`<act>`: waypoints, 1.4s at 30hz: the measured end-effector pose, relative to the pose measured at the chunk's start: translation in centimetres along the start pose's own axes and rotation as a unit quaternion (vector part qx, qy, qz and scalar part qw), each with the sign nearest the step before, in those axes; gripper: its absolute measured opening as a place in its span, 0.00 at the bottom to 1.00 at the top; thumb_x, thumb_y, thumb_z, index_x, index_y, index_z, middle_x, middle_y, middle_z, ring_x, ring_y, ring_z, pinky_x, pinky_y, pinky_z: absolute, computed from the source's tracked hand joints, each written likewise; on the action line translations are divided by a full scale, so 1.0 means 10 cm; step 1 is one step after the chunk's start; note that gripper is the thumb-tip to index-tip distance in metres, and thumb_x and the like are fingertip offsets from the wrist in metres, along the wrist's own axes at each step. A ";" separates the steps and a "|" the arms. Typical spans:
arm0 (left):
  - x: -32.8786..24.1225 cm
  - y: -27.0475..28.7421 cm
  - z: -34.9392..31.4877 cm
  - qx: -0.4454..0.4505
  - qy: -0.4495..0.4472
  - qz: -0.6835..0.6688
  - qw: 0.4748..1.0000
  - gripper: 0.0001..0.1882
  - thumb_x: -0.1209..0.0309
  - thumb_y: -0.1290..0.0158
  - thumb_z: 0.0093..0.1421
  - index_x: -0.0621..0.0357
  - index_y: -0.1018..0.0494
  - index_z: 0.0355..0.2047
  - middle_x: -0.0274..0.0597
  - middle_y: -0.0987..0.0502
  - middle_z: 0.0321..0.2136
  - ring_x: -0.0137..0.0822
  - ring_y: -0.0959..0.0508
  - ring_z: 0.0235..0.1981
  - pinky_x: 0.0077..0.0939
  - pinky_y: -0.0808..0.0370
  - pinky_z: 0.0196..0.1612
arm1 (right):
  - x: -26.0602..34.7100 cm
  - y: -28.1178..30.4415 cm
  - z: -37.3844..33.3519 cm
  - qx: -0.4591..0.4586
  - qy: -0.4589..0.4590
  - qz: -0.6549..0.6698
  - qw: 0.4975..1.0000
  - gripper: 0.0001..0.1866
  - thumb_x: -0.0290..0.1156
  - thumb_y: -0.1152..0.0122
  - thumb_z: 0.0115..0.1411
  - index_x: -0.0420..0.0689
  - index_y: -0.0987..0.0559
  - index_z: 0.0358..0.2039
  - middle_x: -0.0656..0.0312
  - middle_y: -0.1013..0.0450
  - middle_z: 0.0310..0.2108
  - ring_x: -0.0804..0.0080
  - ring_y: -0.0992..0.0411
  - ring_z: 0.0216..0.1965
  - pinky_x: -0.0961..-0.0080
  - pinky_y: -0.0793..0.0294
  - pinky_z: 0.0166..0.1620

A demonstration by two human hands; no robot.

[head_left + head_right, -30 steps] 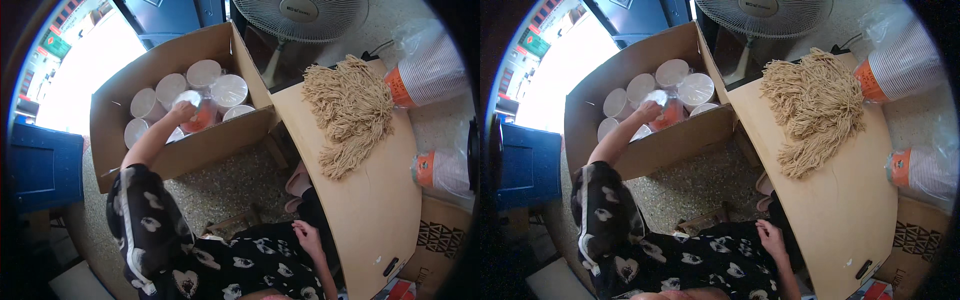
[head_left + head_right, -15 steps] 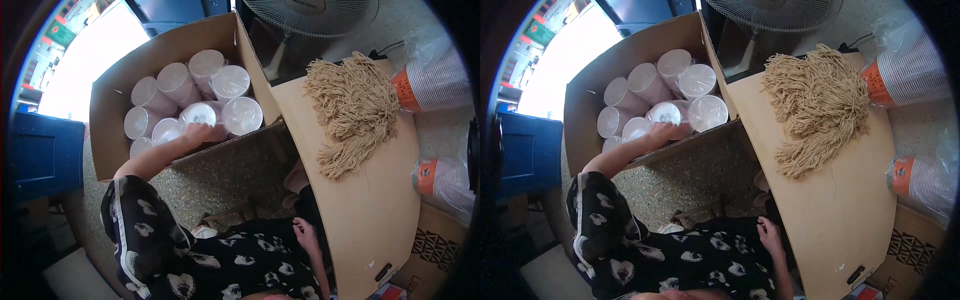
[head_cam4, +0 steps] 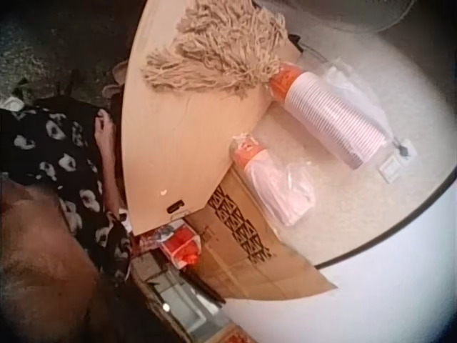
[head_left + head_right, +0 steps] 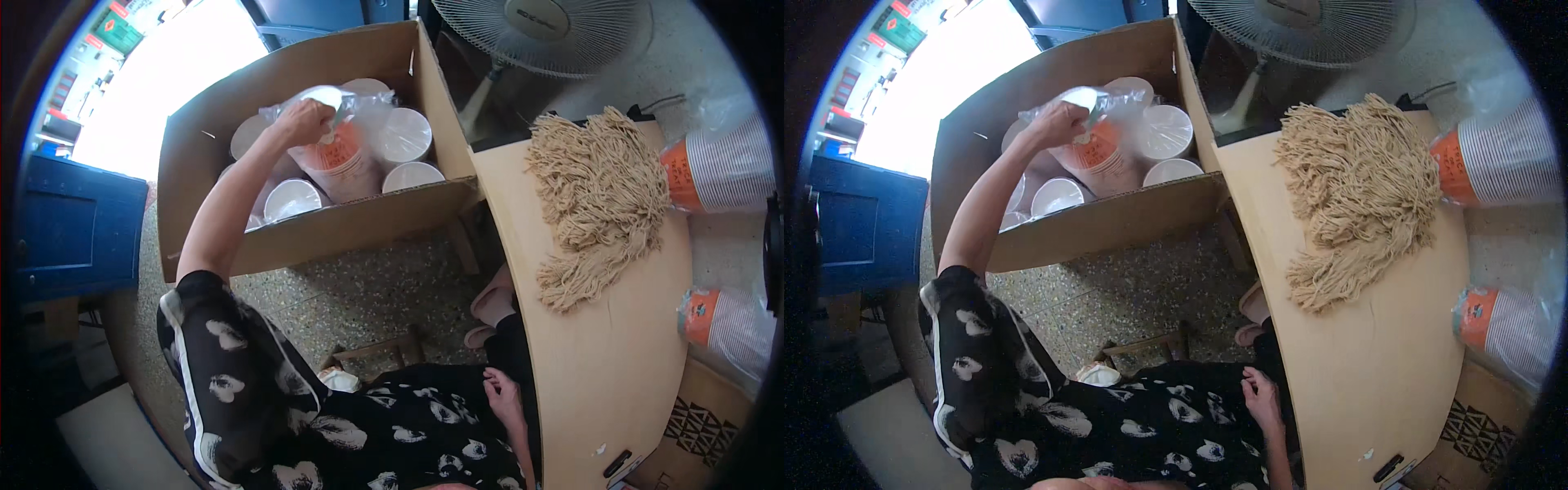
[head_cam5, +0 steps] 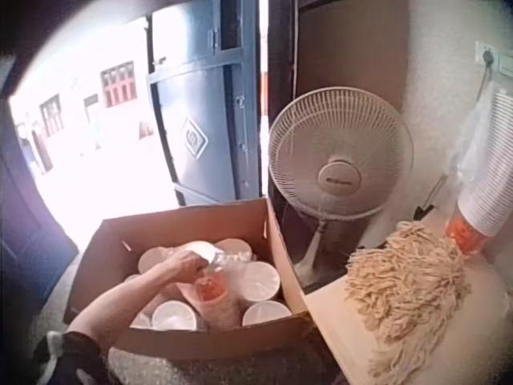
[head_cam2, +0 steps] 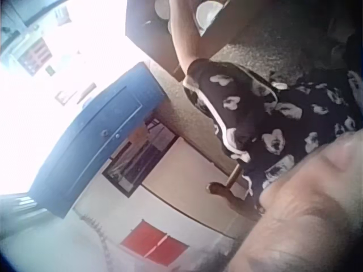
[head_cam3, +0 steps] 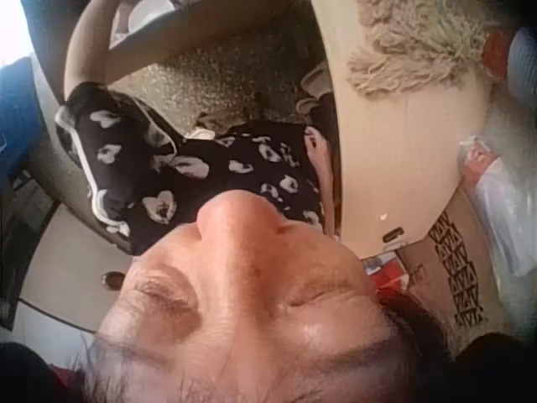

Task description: Preparing paper buckets by attaching string handles.

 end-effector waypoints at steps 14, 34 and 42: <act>-0.20 -0.46 -0.66 0.006 0.101 0.084 0.991 0.12 0.76 0.43 0.50 0.58 0.21 0.36 0.47 0.19 0.32 0.50 0.16 0.34 0.43 0.20 0.35 | 0.20 -0.03 0.08 0.024 -0.081 0.010 0.996 0.16 0.21 0.43 0.64 0.37 0.22 0.53 0.55 0.20 0.45 0.70 0.22 0.41 0.74 0.23 0.47; -0.39 -0.57 -0.63 0.046 0.183 0.048 0.981 0.08 0.72 0.48 0.60 0.66 0.29 0.36 0.57 0.19 0.29 0.54 0.17 0.30 0.47 0.21 0.35 | 0.45 0.20 0.28 0.091 -0.162 -0.151 0.971 0.16 0.22 0.43 0.66 0.40 0.23 0.54 0.51 0.22 0.46 0.61 0.21 0.46 0.70 0.21 0.48; -0.26 -1.07 -0.56 0.138 0.107 0.004 0.985 0.08 0.74 0.44 0.50 0.67 0.24 0.29 0.62 0.20 0.26 0.57 0.18 0.30 0.47 0.20 0.36 | 0.30 0.15 0.24 0.071 -0.100 -0.152 0.981 0.16 0.22 0.40 0.64 0.41 0.23 0.53 0.51 0.22 0.45 0.61 0.21 0.43 0.69 0.21 0.45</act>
Point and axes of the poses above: each hand's wrist, its own z-axis towards the middle knuckle, its own y-axis out of the back of the hand, x = y × z, the point moved 2 cm from there along z, towards the middle knuckle
